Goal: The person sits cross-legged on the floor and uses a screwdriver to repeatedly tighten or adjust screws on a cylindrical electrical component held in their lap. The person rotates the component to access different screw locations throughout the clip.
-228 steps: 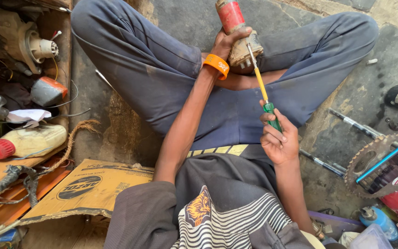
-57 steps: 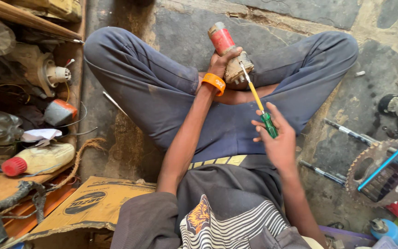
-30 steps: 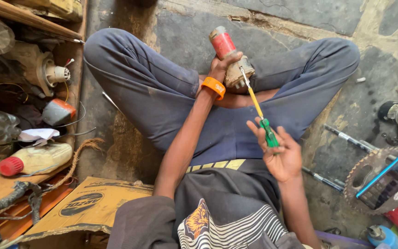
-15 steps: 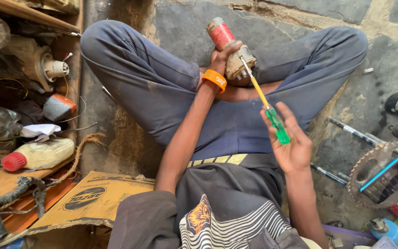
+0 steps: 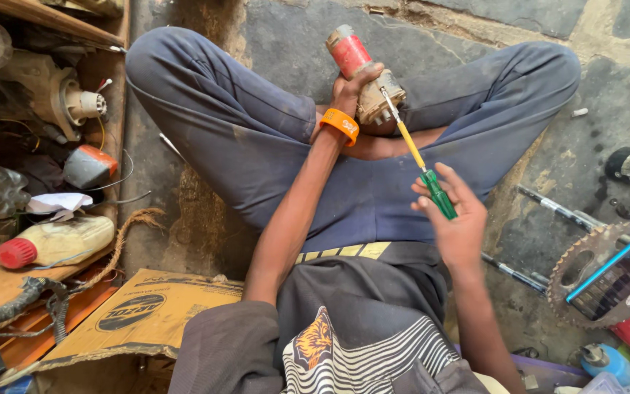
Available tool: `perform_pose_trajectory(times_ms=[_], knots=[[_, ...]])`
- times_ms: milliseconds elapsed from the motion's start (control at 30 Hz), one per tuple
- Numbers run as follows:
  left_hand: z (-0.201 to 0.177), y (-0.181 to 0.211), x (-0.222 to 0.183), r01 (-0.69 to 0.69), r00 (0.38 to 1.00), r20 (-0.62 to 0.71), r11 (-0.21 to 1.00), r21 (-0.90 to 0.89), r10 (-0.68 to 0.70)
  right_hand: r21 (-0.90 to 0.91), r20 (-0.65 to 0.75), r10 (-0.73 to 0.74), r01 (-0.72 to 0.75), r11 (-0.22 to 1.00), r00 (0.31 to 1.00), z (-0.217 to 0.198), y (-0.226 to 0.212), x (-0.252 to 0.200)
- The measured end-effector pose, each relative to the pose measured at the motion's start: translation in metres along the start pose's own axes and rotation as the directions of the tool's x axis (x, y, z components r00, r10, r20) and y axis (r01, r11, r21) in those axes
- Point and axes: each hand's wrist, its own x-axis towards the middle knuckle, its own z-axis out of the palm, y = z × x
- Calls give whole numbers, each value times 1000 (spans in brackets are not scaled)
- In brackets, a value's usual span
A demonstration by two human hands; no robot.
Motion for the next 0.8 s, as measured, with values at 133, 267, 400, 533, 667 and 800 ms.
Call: perform_pose_trajectory(times_ms=[133,267,400,533,667,800], knots=[[-1,4,-4,-11,999,51,999,33,9,773,242,357,-401,492,902,-20,3,-1],[0,8,-6,50,983,173,998,41,-56,836,444,214,-488,250,870,-18,15,-8],[2,5,-4,-18,995,95,994,111,7,-382,-65,-23,-4,924,998,8,10,-16],[-1,-1,-1,-25,998,50,999,44,23,70,-12,149,-148,987,989,9,-14,-4],[-4,-3,1,25,1000,-3,1000,10,-25,781,101,459,-356,513,883,0,-20,4],[-4,-5,0,3,998,57,1000,16,-4,799,232,427,-421,428,874,-8,-5,-1]])
